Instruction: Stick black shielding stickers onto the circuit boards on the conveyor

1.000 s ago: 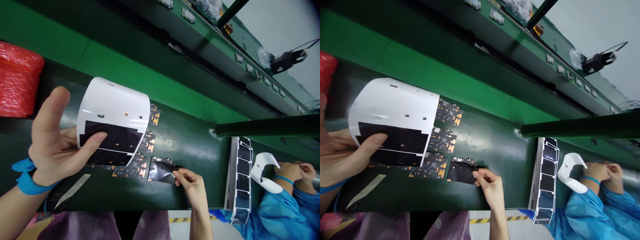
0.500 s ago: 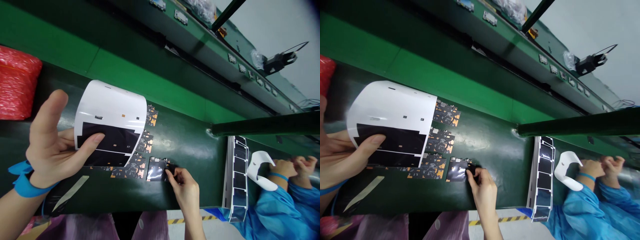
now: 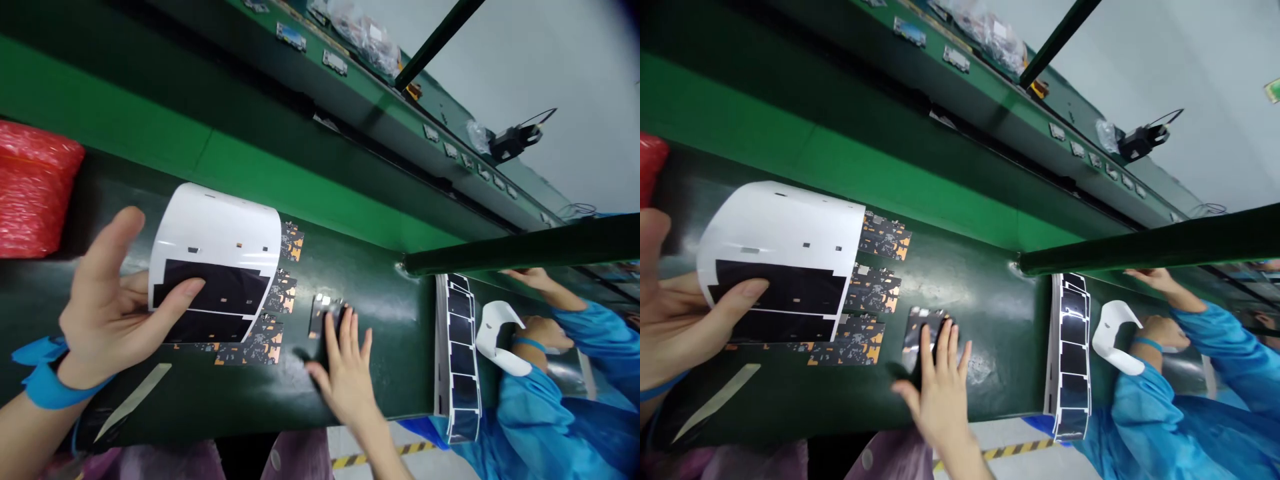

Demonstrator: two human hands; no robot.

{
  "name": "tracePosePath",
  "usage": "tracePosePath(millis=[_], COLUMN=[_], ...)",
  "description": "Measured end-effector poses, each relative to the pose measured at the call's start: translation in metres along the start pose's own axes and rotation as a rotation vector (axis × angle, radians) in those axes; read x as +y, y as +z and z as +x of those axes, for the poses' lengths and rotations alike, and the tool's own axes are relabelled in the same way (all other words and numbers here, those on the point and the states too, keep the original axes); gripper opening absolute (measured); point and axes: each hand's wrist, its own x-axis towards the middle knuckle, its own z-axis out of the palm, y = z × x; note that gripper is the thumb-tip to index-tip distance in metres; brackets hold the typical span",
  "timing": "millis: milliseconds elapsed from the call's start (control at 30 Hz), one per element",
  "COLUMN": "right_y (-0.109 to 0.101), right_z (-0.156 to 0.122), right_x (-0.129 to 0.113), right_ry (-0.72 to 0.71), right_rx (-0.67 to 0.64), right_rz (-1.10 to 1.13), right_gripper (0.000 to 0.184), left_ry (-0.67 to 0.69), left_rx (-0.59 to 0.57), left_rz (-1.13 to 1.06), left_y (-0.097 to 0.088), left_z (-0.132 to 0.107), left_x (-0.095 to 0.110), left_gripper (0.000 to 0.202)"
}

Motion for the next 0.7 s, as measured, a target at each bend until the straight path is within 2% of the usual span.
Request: tracePosePath(millis=[67,167,233,267,300,367,433,467,500,533,600,700], right_y=[-0.002,-0.02,-0.042,-0.055,-0.067,-0.088,-0.101,-0.104,-0.106,-0.105,-0.103,-0.103], right_z=[0.044,0.127,0.168,0.178,0.18,0.168,0.144,0.134,0.126,0.121,0.118,0.119], right_x=[0.031,0.074,0.08,0.074,0.062,0.027,-0.012,-0.029,-0.043,-0.052,-0.059,-0.05], right_ry=[0.029,0.092,0.123,0.103,0.035,-0.131,-0.374,-0.496,-0.562,-0.604,-0.598,-0.459], right_rx=[0.033,0.061,0.153,0.232,0.354,0.418,0.352,0.288,0.234,0.194,0.171,0.271], right_rz=[0.006,0.039,0.052,0.082,0.159,0.23,0.254,0.243,0.221,0.201,0.187,0.224], right_gripper=[0.084,0.068,0.065,0.064,0.062,0.058,0.062,0.07,0.075,0.079,0.075,0.068], left_ry=[0.08,0.059,0.011,-0.018,-0.05,-0.141,-0.258,-0.316,-0.365,-0.406,-0.463,-0.528], left_rx=[-0.066,-0.198,-0.255,-0.282,-0.309,-0.371,-0.431,-0.457,-0.485,-0.519,-0.586,-0.652], left_rz=[0.047,0.049,0.086,0.114,0.141,0.156,0.108,0.07,0.029,-0.015,-0.138,-0.243], left_y=[0.009,0.013,0.012,0.011,0.011,0.01,0.011,0.012,0.013,0.013,0.013,0.009], left_z=[0.003,0.003,0.0,-0.001,-0.003,-0.005,-0.008,-0.009,-0.009,-0.01,-0.008,0.002], left_x=[0.006,0.005,0.002,0.0,-0.001,-0.001,0.001,0.002,0.004,0.005,0.008,0.012], left_gripper=[0.082,0.08,0.079,0.078,0.077,0.076,0.075,0.075,0.075,0.075,0.082,0.088])
